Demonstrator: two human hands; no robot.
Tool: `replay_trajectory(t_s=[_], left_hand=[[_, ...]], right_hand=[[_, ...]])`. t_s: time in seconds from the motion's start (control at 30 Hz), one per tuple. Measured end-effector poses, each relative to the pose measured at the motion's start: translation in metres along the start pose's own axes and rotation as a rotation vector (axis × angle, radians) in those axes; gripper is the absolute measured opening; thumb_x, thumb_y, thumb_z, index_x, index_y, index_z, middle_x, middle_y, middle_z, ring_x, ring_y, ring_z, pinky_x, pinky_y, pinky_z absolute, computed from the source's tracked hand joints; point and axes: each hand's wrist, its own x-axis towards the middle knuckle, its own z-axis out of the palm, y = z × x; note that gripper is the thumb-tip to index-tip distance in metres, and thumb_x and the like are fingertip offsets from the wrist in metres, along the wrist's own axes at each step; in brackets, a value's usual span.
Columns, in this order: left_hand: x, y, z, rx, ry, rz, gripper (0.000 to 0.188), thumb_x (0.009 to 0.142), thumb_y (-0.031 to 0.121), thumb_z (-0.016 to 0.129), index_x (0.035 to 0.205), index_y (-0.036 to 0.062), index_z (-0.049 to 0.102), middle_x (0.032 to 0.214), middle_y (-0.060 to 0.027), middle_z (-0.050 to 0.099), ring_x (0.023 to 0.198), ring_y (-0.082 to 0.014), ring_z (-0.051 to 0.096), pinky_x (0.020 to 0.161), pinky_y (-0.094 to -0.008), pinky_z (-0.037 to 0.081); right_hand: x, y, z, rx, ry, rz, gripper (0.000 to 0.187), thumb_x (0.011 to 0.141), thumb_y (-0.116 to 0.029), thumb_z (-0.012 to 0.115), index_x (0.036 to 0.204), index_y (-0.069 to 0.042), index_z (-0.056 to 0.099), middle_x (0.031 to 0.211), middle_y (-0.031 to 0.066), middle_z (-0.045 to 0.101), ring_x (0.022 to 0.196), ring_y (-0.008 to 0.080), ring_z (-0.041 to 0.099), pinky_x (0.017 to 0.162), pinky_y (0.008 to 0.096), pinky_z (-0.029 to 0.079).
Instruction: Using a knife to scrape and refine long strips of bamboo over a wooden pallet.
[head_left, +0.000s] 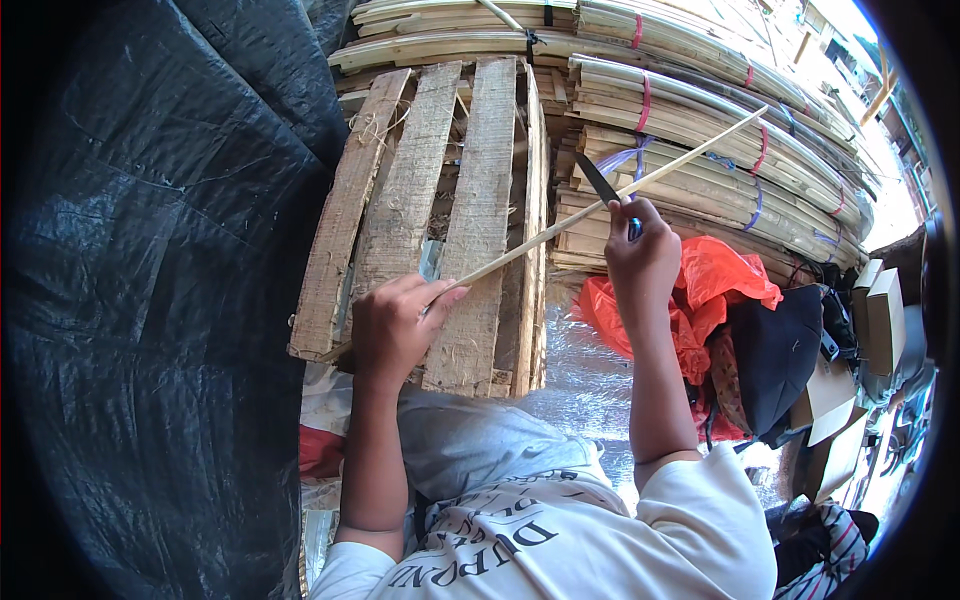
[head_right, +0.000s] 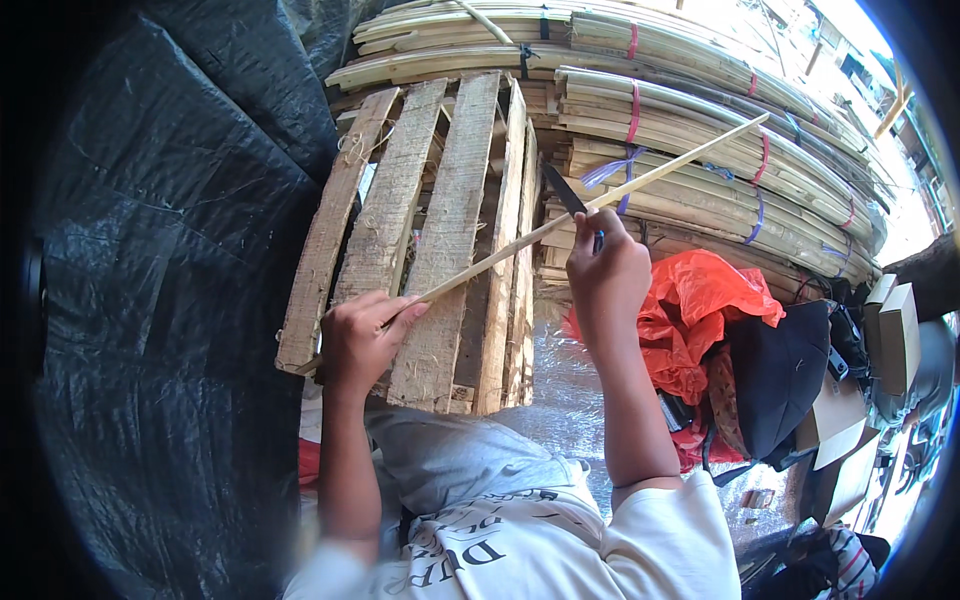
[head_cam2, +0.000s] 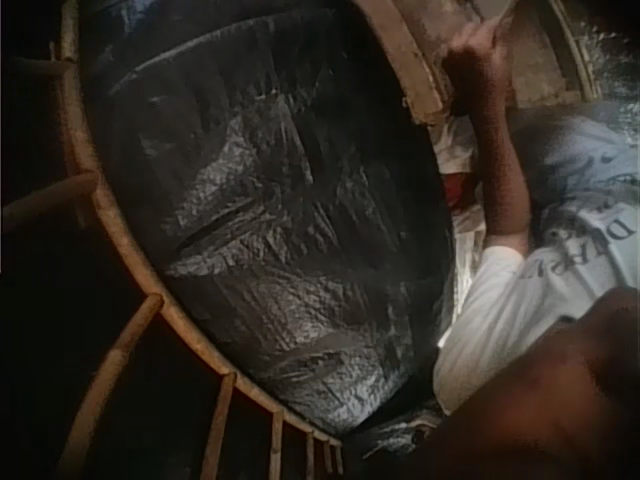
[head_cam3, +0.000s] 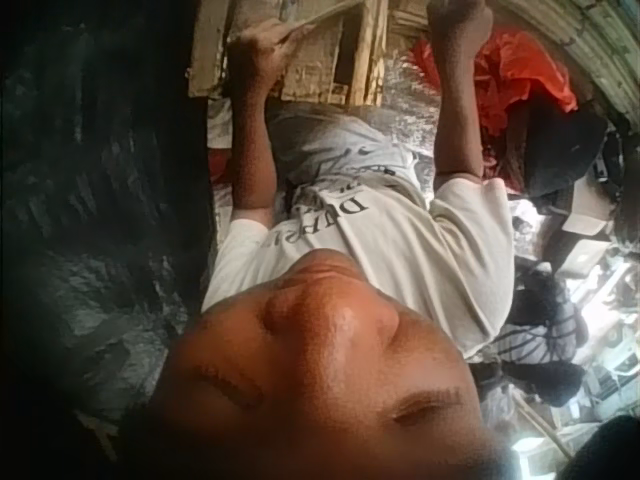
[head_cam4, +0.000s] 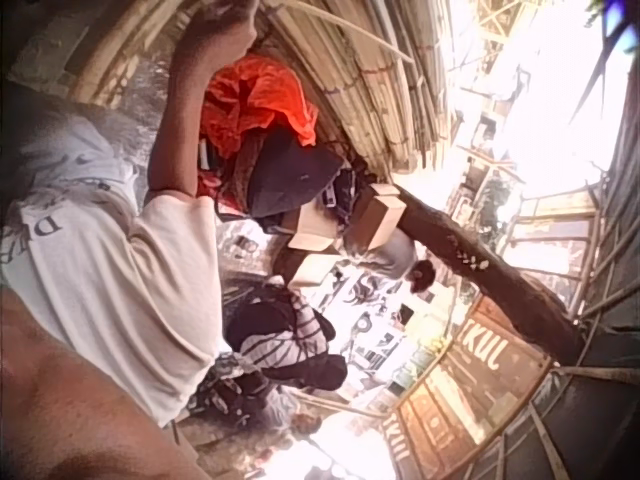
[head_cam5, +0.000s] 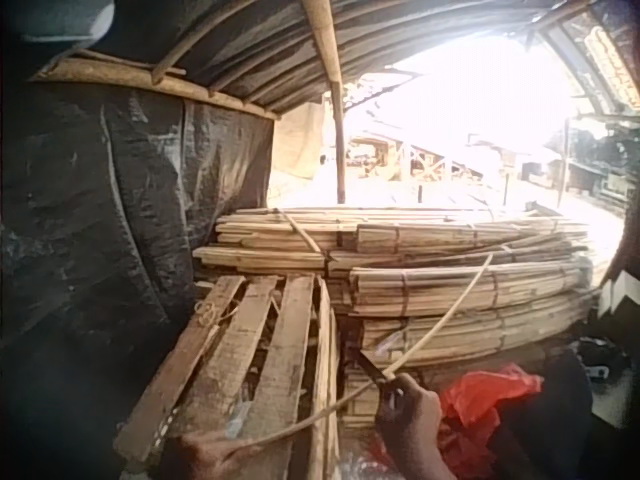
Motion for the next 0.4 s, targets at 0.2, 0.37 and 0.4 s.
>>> replay_trajectory(t_s=[0.2, 0.37, 0.4], left_hand=[[-0.003, -0.004, 0.001, 0.000, 0.015, -0.013, 0.023, 0.089, 0.035, 0.077, 0.087, 0.0114, 0.080, 0.071, -0.0073, 0.066, 0.063, -0.0298, 0.067, 0.057, -0.0412, 0.051], [-0.003, 0.003, 0.002, 0.016, -0.033, -0.010, 0.023, 0.089, 0.033, 0.078, 0.090, 0.0106, 0.080, 0.074, -0.0071, 0.068, 0.065, -0.0290, 0.068, 0.058, -0.0405, 0.052], [-0.003, 0.004, 0.000, 0.013, -0.045, -0.015, 0.024, 0.089, 0.033, 0.078, 0.090, 0.0091, 0.080, 0.075, -0.0071, 0.069, 0.066, -0.0285, 0.068, 0.059, -0.0400, 0.052]], right_hand=[[-0.030, -0.013, 0.020, 0.142, -0.028, -0.178, 0.014, 0.096, -0.023, 0.070, 0.092, -0.011, 0.073, 0.062, 0.0165, 0.064, 0.057, 0.0397, 0.065, 0.054, 0.0463, 0.048], [-0.043, -0.020, 0.020, 0.105, -0.095, -0.186, 0.012, 0.095, -0.024, 0.072, 0.095, -0.012, 0.074, 0.065, 0.0150, 0.068, 0.059, 0.0338, 0.069, 0.054, 0.0478, 0.051], [-0.048, -0.024, 0.022, 0.063, -0.193, -0.276, 0.012, 0.094, -0.024, 0.074, 0.099, -0.013, 0.076, 0.068, 0.0135, 0.071, 0.062, 0.0291, 0.074, 0.054, 0.0486, 0.052]])
